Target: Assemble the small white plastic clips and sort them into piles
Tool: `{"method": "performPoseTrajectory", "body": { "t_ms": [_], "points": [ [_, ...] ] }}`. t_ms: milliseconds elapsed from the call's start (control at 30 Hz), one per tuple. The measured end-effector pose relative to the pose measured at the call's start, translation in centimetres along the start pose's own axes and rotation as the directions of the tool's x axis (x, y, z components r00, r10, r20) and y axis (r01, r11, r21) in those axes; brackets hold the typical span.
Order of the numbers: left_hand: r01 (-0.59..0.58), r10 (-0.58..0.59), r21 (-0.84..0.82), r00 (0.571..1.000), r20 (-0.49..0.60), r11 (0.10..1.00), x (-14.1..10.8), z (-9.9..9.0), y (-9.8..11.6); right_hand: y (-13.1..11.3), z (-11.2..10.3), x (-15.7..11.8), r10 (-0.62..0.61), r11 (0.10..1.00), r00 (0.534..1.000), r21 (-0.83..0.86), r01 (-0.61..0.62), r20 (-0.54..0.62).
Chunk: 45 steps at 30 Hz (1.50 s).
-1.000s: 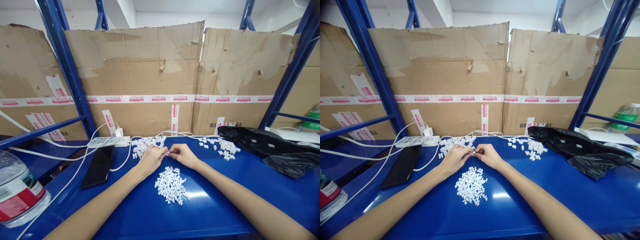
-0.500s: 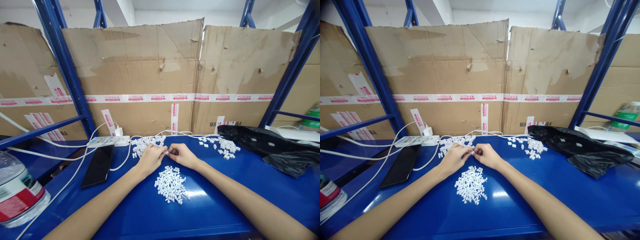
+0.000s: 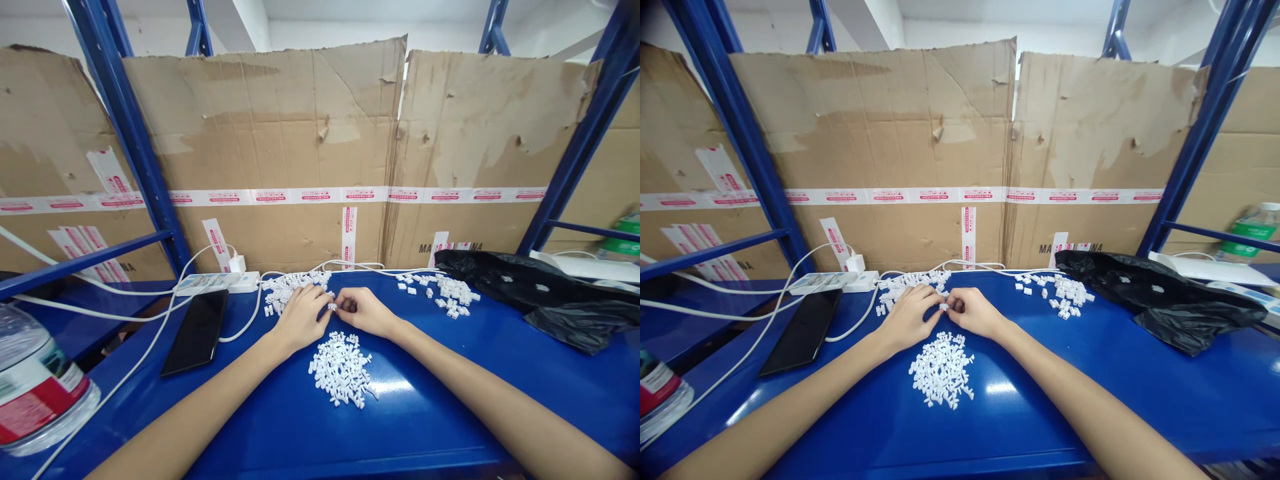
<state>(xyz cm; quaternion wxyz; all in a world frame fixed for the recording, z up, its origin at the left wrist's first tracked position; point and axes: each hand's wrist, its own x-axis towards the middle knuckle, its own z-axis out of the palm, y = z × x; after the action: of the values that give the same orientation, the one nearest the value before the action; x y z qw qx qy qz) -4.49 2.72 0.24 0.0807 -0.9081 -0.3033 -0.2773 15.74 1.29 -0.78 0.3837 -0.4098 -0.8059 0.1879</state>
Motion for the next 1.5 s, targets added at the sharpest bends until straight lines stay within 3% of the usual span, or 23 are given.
{"method": "performPoseTrajectory", "body": {
  "t_ms": [200,300,433,533,767,967,1233,1500],
  "points": [
    [0.011,-0.011,-0.014,1.0,0.002,1.0,0.3,-0.4,0.3,-0.1,0.0,0.1,-0.032,0.999,0.999,-0.039,0.032,-0.008],
    [0.036,-0.036,-0.018,0.999,-0.018,0.999,0.4,-0.5,0.1,-0.1,-0.1,0.2,0.024,0.999,1.0,-0.028,-0.024,-0.016],
    [0.058,-0.058,0.013,0.998,-0.032,0.998,0.3,-0.4,-0.5,-0.1,-0.6,0.2,0.128,0.989,0.985,0.057,-0.135,0.113],
    [0.063,-0.062,0.025,0.998,-0.027,0.998,0.3,-0.3,-0.7,-0.5,-1.0,0.0,0.132,0.979,0.965,0.126,-0.164,0.226],
    [0.089,-0.089,-0.034,0.996,0.006,0.995,0.3,-0.2,-0.4,-1.3,-1.2,-0.1,0.0,0.987,0.956,0.153,-0.047,0.295],
    [0.089,-0.086,-0.049,0.995,0.045,0.995,0.4,-0.2,-0.5,-1.9,-0.8,-0.2,-0.08,0.995,0.961,0.077,0.061,0.265],
    [0.094,-0.092,-0.041,0.994,0.057,0.995,0.5,-0.4,-0.4,-2.7,-1.4,-0.4,0.01,0.984,0.918,0.16,-0.08,0.396],
    [0.092,-0.088,-0.071,0.995,0.053,0.993,0.4,-0.3,-0.4,-2.1,-0.7,-0.3,-0.017,0.983,0.94,0.178,-0.047,0.34]
  ]
}}
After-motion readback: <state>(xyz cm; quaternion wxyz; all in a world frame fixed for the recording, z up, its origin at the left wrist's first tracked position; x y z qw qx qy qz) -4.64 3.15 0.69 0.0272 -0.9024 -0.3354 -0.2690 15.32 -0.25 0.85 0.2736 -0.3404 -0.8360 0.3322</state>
